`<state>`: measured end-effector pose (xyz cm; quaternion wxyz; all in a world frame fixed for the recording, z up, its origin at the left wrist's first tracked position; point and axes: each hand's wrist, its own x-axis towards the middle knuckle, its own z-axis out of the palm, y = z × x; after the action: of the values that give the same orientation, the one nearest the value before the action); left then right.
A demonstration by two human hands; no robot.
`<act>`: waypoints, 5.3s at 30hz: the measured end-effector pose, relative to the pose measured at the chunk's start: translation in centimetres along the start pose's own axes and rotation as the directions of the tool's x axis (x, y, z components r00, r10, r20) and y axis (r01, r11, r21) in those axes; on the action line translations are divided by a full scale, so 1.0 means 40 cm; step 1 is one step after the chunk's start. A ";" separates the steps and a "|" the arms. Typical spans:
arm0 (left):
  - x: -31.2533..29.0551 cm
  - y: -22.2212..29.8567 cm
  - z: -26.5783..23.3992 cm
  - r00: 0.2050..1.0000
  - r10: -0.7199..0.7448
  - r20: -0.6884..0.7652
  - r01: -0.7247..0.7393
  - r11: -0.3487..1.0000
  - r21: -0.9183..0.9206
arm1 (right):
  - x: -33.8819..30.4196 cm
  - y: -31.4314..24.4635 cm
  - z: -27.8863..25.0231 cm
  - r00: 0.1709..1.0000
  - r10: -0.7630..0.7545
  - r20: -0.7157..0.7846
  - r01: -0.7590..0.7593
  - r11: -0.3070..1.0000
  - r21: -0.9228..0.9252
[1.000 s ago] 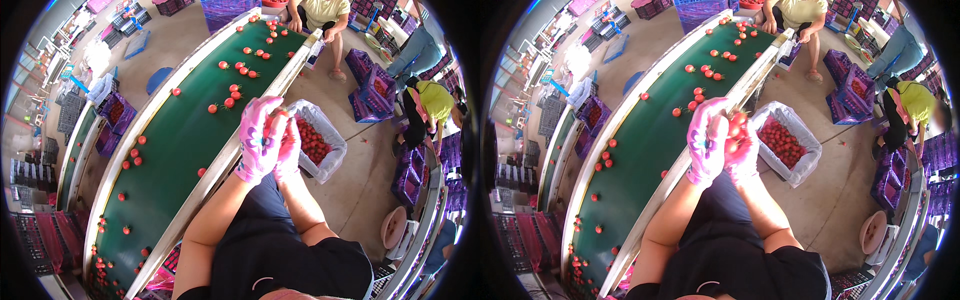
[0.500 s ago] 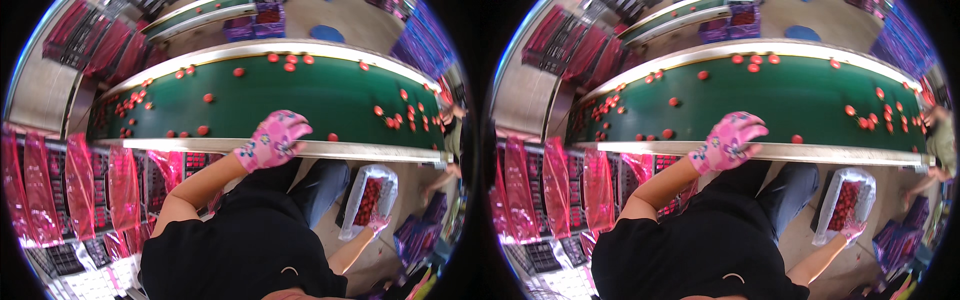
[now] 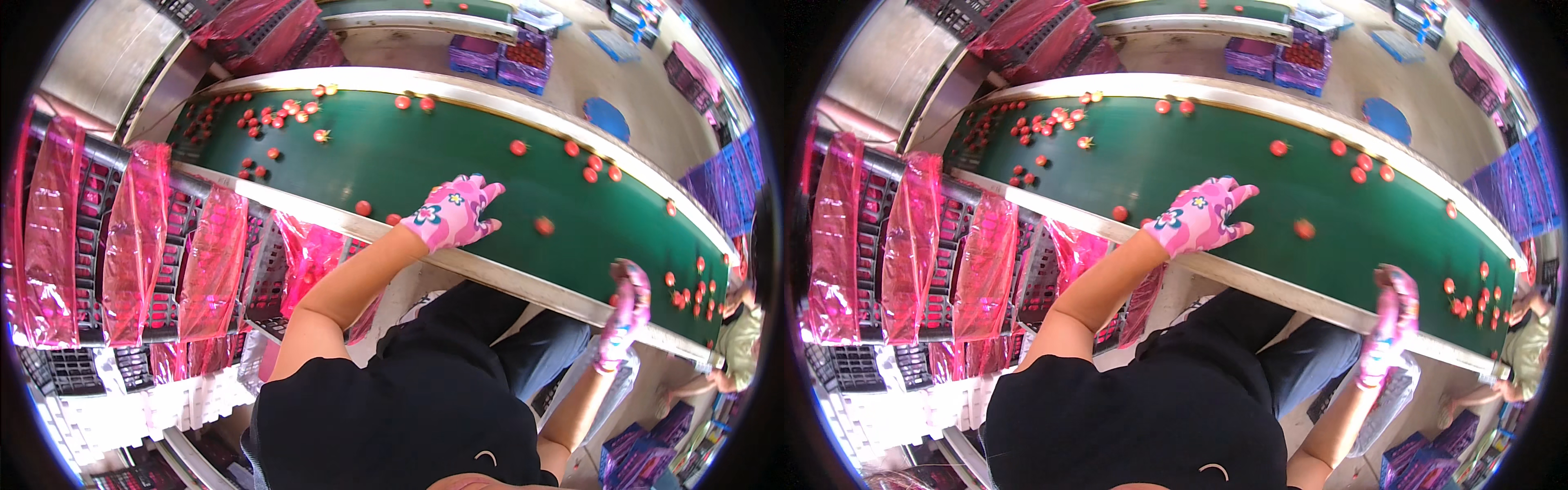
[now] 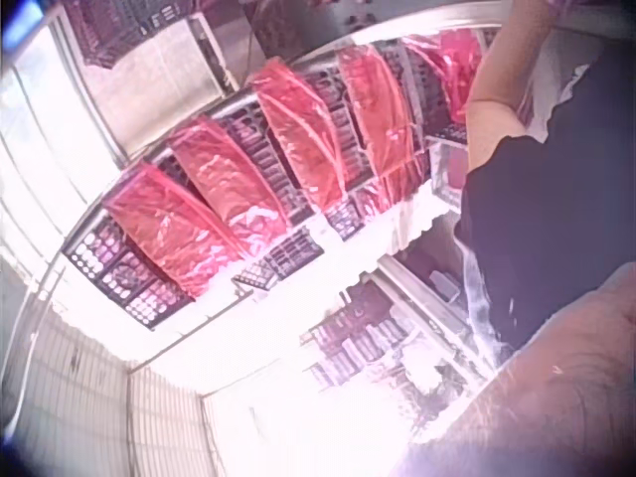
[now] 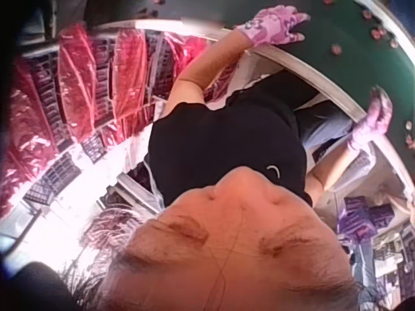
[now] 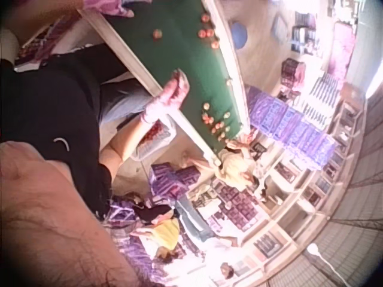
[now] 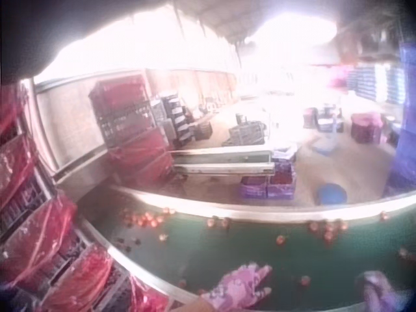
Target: The person picks cherry tomatoes from a moving conveyor belt by hand and places them into a white bin on the floor.
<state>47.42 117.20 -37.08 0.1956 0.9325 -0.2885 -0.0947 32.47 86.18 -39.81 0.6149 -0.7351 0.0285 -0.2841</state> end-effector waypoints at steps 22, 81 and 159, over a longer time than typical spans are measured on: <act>0.028 -0.822 -0.234 0.854 -0.452 -0.257 0.510 0.825 0.243 | -0.046 -0.020 0.362 0.903 -0.086 0.421 0.252 0.900 -0.356; 0.145 -0.596 -0.127 0.954 -0.197 -0.226 0.280 0.854 0.439 | 0.088 0.071 0.556 0.634 0.465 0.618 -0.650 -0.114 0.751; 0.098 0.114 0.113 0.754 -0.226 -0.617 -0.171 0.839 -0.516 | 0.080 0.083 0.597 0.863 0.368 0.345 -0.409 0.111 0.906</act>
<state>47.02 110.09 -39.51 0.5383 0.8146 -0.1478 0.1577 46.99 105.32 -43.60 0.9838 -0.1676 0.0285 -0.0564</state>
